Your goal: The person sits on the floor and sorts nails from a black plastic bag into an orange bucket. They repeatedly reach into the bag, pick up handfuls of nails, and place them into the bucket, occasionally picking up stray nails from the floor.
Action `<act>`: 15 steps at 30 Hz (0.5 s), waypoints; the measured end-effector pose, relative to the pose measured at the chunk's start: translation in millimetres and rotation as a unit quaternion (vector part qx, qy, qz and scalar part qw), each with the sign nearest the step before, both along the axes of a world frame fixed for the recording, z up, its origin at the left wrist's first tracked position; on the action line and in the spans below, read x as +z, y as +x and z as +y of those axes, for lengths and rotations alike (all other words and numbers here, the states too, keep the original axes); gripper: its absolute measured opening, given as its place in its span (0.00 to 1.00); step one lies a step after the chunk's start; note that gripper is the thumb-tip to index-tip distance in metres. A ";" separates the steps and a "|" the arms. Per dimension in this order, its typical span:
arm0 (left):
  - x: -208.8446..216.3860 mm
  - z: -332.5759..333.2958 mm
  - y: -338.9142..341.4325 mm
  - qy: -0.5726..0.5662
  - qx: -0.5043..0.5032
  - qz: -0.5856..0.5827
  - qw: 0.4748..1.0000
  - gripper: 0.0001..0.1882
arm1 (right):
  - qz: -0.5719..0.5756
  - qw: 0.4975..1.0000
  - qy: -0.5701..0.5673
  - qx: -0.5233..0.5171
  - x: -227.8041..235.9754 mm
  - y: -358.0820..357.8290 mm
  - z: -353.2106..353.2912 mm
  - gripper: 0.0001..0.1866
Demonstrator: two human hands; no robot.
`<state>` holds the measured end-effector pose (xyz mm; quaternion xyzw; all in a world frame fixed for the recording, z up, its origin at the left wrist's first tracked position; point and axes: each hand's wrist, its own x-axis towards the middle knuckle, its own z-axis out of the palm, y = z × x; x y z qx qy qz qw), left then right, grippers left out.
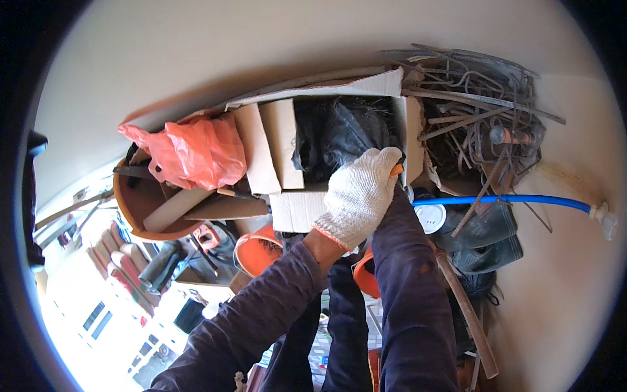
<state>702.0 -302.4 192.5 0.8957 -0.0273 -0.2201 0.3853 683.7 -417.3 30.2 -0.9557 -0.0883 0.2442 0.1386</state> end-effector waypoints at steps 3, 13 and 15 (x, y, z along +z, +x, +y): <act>3.0 12.7 -7.3 -0.038 0.057 -0.007 0.998 0.15 | 0.031 0.998 -0.014 0.046 -5.0 3.1 1.0 0.19; -27.8 48.0 -57.6 0.026 0.271 0.113 0.956 0.29 | 0.009 0.998 0.041 0.038 -4.2 21.2 5.0 0.21; -38.6 43.6 -54.2 0.010 0.293 0.107 0.950 0.32 | -0.019 0.997 0.015 0.073 -2.9 29.5 4.1 0.22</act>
